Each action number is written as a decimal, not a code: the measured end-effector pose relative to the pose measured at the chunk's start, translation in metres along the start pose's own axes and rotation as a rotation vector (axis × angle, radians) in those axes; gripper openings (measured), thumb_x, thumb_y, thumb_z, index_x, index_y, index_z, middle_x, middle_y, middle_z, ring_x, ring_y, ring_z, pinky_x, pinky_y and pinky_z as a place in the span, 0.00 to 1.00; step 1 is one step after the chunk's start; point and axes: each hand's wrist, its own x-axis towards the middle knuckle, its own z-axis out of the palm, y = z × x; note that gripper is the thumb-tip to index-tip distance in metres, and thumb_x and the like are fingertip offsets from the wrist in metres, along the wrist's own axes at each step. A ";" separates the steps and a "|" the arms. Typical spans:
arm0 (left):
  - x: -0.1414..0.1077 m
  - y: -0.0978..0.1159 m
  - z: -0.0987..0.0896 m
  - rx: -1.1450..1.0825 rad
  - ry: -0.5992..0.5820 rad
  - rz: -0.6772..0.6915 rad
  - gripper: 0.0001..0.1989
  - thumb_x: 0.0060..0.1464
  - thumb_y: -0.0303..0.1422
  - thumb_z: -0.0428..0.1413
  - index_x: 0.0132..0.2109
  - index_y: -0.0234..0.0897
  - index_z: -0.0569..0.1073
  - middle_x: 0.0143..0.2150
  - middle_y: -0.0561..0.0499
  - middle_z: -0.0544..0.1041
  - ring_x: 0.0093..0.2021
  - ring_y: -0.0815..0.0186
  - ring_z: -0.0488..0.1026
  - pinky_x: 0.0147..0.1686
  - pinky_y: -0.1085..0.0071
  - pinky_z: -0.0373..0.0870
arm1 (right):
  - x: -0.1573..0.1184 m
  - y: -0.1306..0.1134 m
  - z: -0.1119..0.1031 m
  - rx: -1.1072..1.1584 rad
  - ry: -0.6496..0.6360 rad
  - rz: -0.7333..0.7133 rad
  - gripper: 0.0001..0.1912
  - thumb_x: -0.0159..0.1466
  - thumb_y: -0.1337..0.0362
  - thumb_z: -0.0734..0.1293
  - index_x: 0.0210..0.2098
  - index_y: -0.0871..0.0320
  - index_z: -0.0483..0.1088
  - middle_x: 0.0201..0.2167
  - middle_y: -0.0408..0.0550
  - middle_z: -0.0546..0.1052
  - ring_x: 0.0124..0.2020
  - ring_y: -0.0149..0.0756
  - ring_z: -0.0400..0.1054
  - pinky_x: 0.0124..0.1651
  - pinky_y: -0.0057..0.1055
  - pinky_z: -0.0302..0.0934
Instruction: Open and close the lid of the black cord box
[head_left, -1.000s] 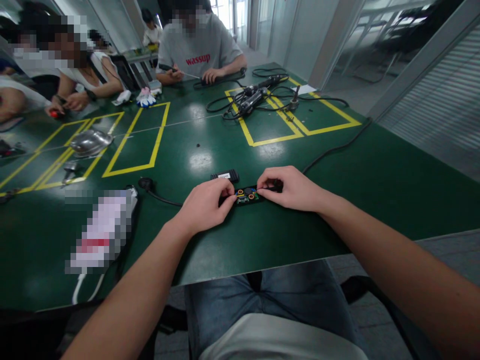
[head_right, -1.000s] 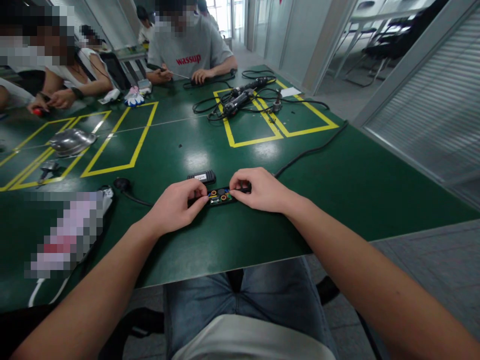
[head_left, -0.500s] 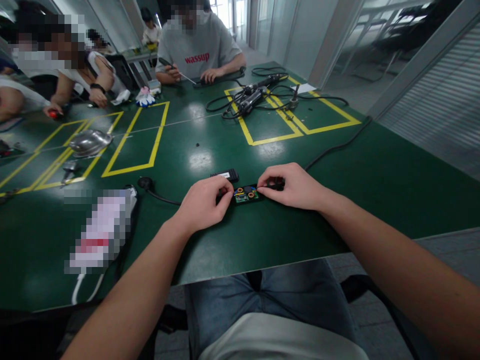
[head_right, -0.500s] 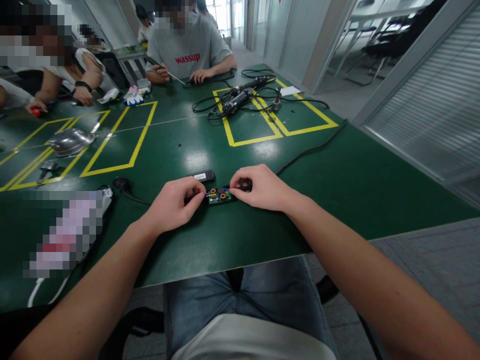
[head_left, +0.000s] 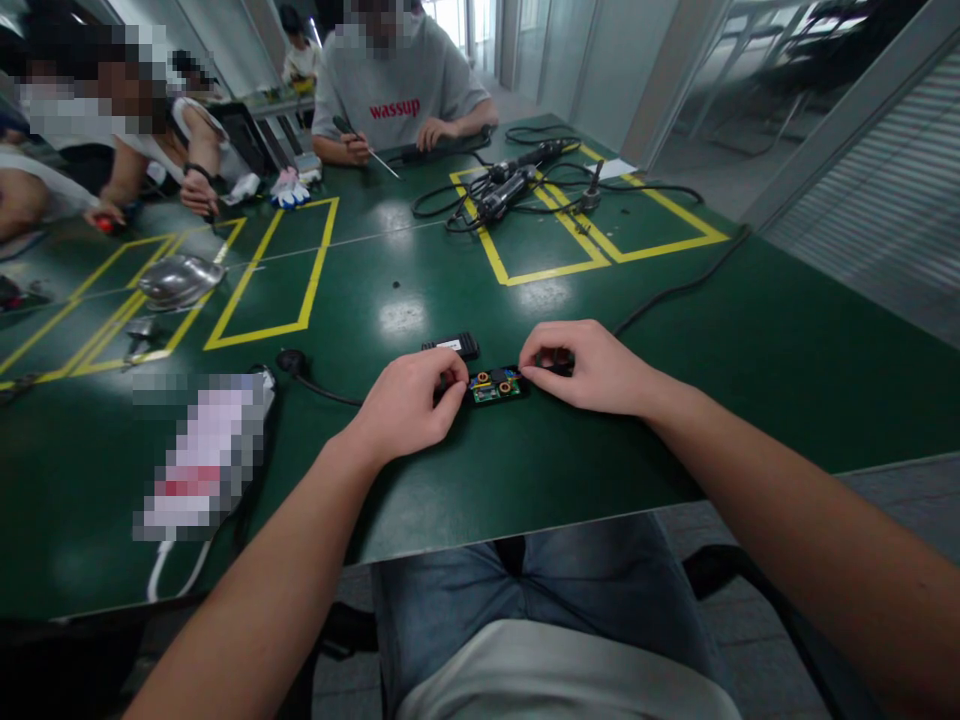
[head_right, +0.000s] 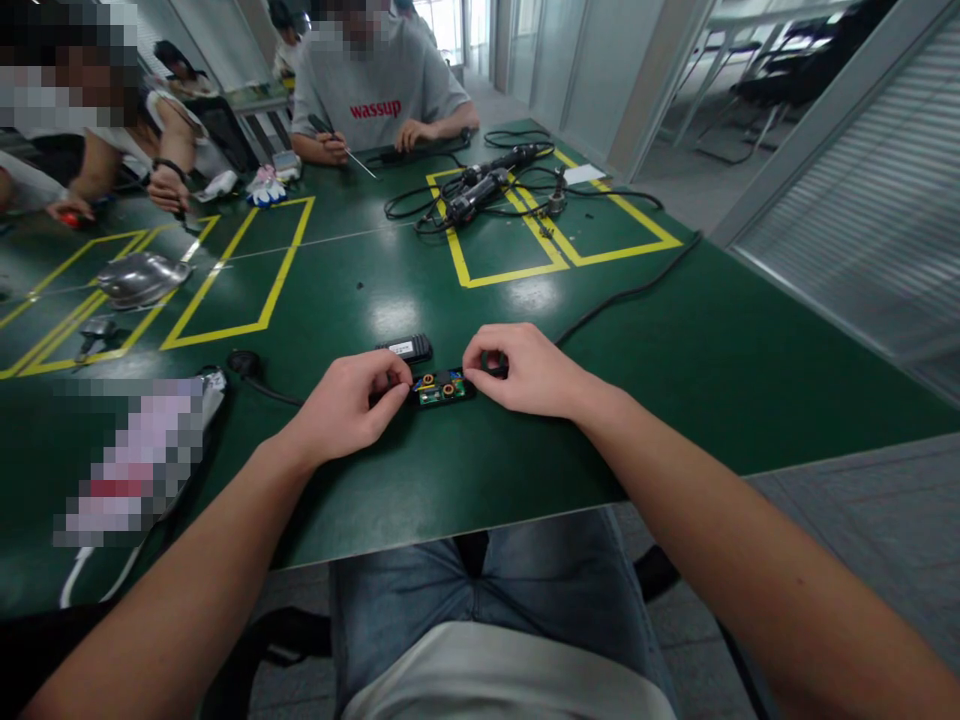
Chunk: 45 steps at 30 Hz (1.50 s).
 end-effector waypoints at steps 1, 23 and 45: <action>0.000 0.000 0.000 0.002 -0.003 -0.001 0.05 0.64 0.29 0.55 0.39 0.38 0.75 0.29 0.54 0.73 0.28 0.65 0.68 0.33 0.66 0.62 | 0.000 0.000 0.000 -0.001 -0.003 0.000 0.06 0.67 0.64 0.70 0.33 0.56 0.79 0.33 0.47 0.82 0.29 0.35 0.69 0.35 0.34 0.61; 0.000 -0.005 0.000 0.063 -0.019 0.041 0.05 0.63 0.28 0.56 0.36 0.40 0.73 0.39 0.48 0.78 0.38 0.60 0.74 0.41 0.62 0.70 | 0.002 0.008 -0.001 -0.046 -0.073 -0.003 0.07 0.69 0.61 0.72 0.33 0.53 0.78 0.35 0.50 0.83 0.40 0.46 0.74 0.47 0.42 0.65; 0.003 -0.031 0.011 0.119 0.175 -0.249 0.36 0.64 0.32 0.64 0.75 0.42 0.64 0.60 0.41 0.85 0.61 0.45 0.77 0.63 0.43 0.73 | 0.004 0.004 0.003 0.006 0.008 0.100 0.06 0.65 0.63 0.70 0.31 0.54 0.76 0.28 0.46 0.80 0.28 0.37 0.69 0.36 0.35 0.61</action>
